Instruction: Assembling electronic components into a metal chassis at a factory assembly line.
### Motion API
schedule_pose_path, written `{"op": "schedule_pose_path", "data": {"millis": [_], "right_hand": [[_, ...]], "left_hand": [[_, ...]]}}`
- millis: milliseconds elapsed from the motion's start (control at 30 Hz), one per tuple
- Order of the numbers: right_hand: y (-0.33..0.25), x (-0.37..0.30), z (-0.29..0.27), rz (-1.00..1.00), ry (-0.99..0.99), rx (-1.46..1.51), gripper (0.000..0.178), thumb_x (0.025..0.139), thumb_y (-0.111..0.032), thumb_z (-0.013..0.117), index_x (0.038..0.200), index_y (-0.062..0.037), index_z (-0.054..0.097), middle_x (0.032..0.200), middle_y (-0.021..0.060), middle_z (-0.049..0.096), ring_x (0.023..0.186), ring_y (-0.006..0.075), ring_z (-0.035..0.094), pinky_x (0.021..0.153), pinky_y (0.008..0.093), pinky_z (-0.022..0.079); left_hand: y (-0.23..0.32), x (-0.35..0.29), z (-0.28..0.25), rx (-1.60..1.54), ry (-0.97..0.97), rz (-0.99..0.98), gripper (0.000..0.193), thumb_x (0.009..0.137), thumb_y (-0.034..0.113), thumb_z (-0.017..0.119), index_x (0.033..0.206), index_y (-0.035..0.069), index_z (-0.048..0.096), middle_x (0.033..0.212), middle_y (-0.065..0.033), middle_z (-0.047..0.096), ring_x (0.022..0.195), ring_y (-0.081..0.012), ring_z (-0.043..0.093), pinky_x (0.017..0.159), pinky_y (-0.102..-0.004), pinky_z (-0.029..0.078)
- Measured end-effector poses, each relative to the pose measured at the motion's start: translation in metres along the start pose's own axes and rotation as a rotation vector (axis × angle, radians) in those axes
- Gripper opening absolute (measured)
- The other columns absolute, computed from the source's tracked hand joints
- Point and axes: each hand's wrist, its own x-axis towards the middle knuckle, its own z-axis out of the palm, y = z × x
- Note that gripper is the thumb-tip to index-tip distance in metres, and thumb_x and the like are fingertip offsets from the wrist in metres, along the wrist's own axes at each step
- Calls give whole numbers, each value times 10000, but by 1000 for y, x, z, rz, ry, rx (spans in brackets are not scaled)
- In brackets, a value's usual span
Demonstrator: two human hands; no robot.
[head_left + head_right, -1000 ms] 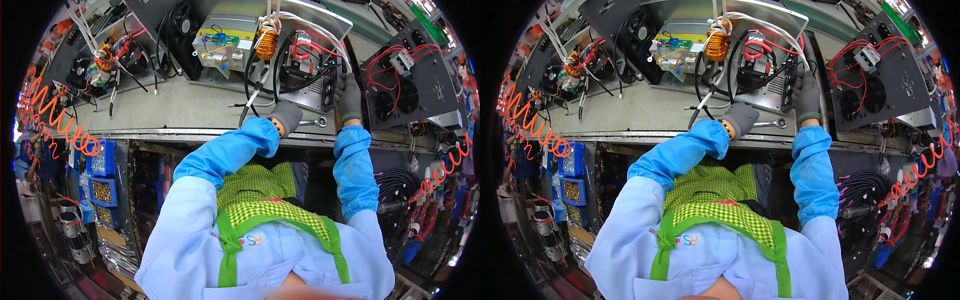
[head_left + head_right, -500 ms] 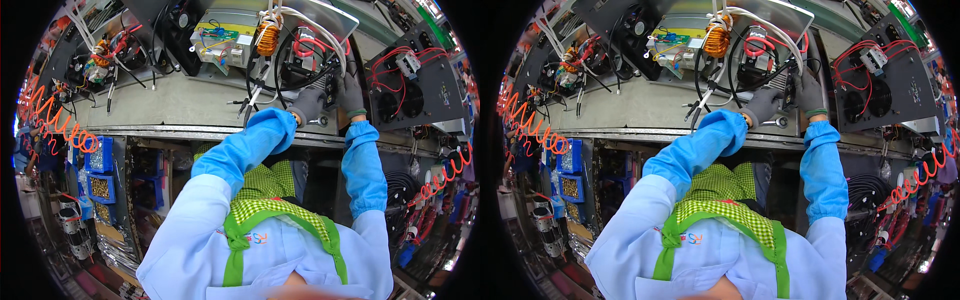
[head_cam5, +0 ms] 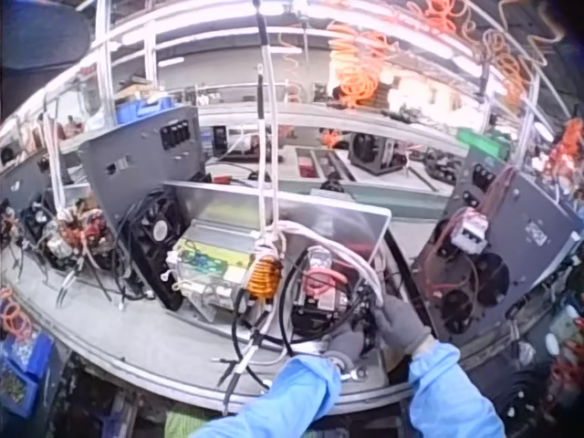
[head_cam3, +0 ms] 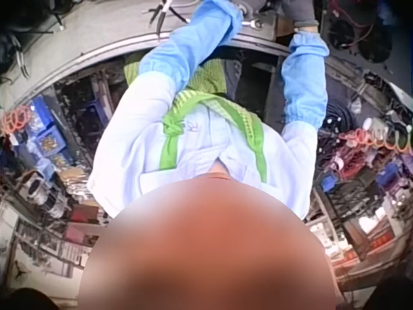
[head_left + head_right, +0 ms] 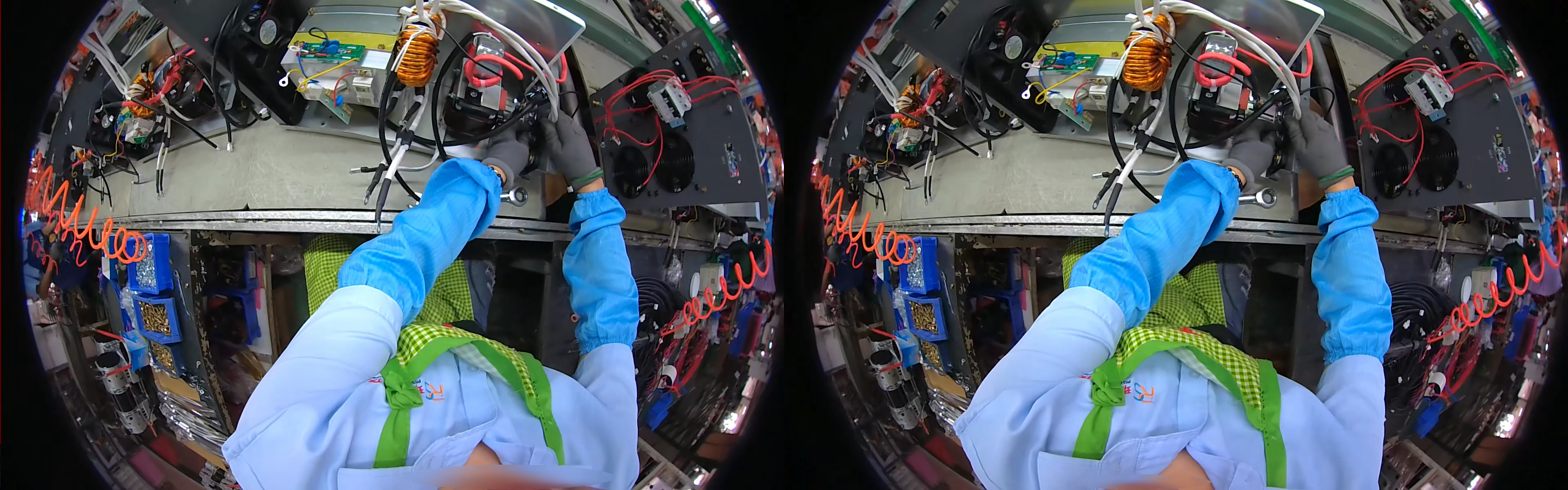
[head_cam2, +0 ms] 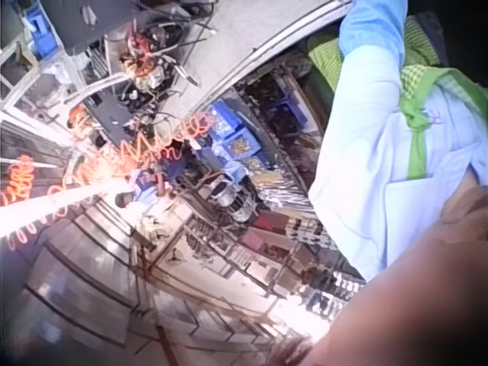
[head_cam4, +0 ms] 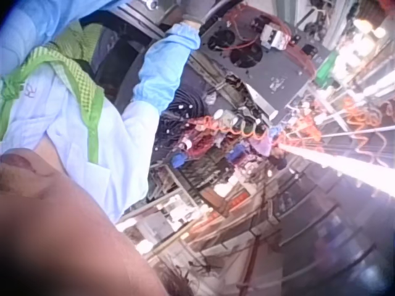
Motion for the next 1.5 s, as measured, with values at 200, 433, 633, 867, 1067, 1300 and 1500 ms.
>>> {"op": "schedule_pose_path", "data": {"millis": [200, 433, 633, 867, 1067, 1300, 1500], "right_hand": [[-7, 0, -5, -9, 8, 82, 295, 927, -194, 551, 1134, 14, 575, 979, 245, 625, 923, 407, 602, 788, 410, 476], [-7, 10, 3, -24, 57, 104, 239, 931, -236, 542, 946, 1, 573, 871, 215, 602, 862, 410, 575, 713, 465, 448], [-8, 17, 10, -56, 88, -85, 240, 935, -242, 530, 966, -4, 546, 850, 227, 601, 809, 416, 582, 691, 486, 455], [-8, 3, 11, 19, 42, -101, 260, 941, -217, 524, 1060, 5, 588, 984, 233, 617, 919, 418, 578, 767, 444, 471], [-27, 7, 18, 109, 272, -51, 281, 940, -261, 544, 1059, -7, 555, 923, 248, 605, 855, 450, 569, 696, 479, 452], [-18, 2, 12, 254, 226, -13, 346, 927, -311, 551, 1098, -13, 597, 953, 230, 633, 893, 412, 598, 756, 441, 467], [-27, 2, 9, 200, 224, 221, 269, 926, -258, 565, 1019, -10, 615, 871, 210, 628, 797, 354, 614, 703, 384, 469]], "left_hand": [[-14, 9, 6, -70, -72, -16, 322, 898, 340, 546, 1104, 111, 639, 1092, -184, 641, 1066, -371, 582, 909, -428, 446], [-14, 21, 10, -267, -154, -305, 359, 910, 357, 547, 1164, 116, 627, 1065, -131, 665, 991, -272, 626, 869, -369, 462], [-16, 19, 7, -311, -121, -112, 378, 924, 354, 533, 1207, 113, 604, 1080, -113, 660, 970, -242, 623, 861, -358, 465], [4, 0, -4, -278, -130, -137, 319, 915, 238, 537, 1192, 94, 606, 1127, -134, 651, 1053, -286, 611, 920, -382, 448], [-12, 7, 0, -333, -82, -18, 333, 890, 190, 535, 1200, 93, 608, 1147, -142, 644, 1068, -285, 608, 931, -367, 444], [-23, 13, 18, -454, -169, -52, 349, 905, 259, 530, 1195, 83, 612, 1083, -126, 660, 979, -238, 627, 875, -332, 462], [-21, 25, 23, -342, -79, -169, 405, 925, 382, 551, 1159, 56, 607, 946, -93, 667, 792, -154, 615, 718, -305, 478]]}}
